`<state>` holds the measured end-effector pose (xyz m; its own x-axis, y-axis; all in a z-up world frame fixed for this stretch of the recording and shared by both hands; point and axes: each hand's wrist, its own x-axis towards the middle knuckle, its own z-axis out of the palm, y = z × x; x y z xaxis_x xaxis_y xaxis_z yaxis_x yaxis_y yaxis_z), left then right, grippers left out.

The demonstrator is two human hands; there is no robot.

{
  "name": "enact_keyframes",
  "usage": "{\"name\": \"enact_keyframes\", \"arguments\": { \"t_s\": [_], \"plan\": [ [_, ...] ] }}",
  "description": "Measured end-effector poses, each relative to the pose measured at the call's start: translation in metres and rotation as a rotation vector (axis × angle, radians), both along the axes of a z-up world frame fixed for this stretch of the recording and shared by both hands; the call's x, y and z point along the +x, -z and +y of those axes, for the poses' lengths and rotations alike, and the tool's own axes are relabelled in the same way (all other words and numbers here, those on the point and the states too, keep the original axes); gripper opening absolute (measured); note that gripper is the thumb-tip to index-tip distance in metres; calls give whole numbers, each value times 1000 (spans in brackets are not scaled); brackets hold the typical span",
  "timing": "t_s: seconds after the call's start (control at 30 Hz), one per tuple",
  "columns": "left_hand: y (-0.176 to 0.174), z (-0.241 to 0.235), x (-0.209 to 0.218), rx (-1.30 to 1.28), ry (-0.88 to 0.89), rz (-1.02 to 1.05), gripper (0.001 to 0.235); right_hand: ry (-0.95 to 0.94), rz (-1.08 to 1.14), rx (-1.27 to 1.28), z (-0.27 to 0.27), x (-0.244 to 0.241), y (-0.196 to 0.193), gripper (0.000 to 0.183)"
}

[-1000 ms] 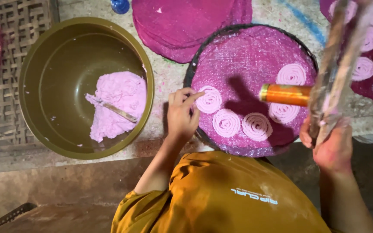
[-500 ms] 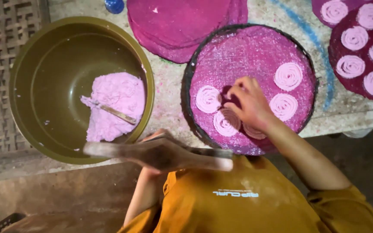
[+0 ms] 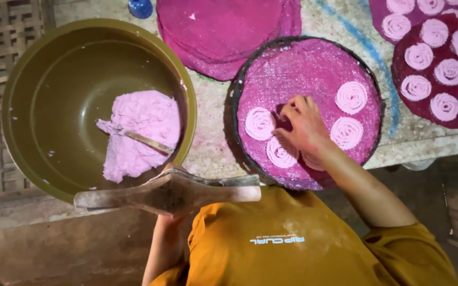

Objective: The person uses a manual press to form pink dough into rose-shaped rolls and places them on a purple mat. They repeatedly scoop dough from a bowl, press it, and arrange the finished rolls in rows.

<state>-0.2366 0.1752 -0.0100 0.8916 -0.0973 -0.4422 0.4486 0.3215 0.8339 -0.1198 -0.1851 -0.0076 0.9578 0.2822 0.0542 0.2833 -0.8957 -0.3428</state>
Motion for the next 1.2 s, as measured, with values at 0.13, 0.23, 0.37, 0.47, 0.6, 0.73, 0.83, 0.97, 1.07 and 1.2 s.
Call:
{"name": "enact_keyframes", "arguments": {
  "t_s": [0.13,0.23,0.37,0.47,0.6,0.73,0.83,0.97,1.07,1.2],
  "plan": [
    [2,18,0,4,18,23,43,11,-26,-45,3,-3,9,47],
    [1,31,-3,10,21,39,43,57,-99,-9,8,-3,-5,51],
    [-1,58,4,42,42,48,42,68,-228,109,24,-13,-73,41],
    [-3,75,21,67,92,40,42,-131,-185,386,59,-42,-128,44],
    [-5,86,34,89,207,46,41,-445,-80,318,143,-83,-134,71],
    [-9,84,58,98,314,0,41,-576,-19,243,150,-97,-138,65],
    [-12,79,65,101,371,-17,41,-858,-56,280,141,-79,-155,57],
    [-14,82,45,128,384,8,40,-1140,-266,205,140,-56,-179,60],
    [-18,88,53,155,419,9,40,-1093,86,279,137,-67,-193,53],
    [-27,93,48,194,427,26,39,-1069,482,381,124,-91,-203,41]
  ]
}}
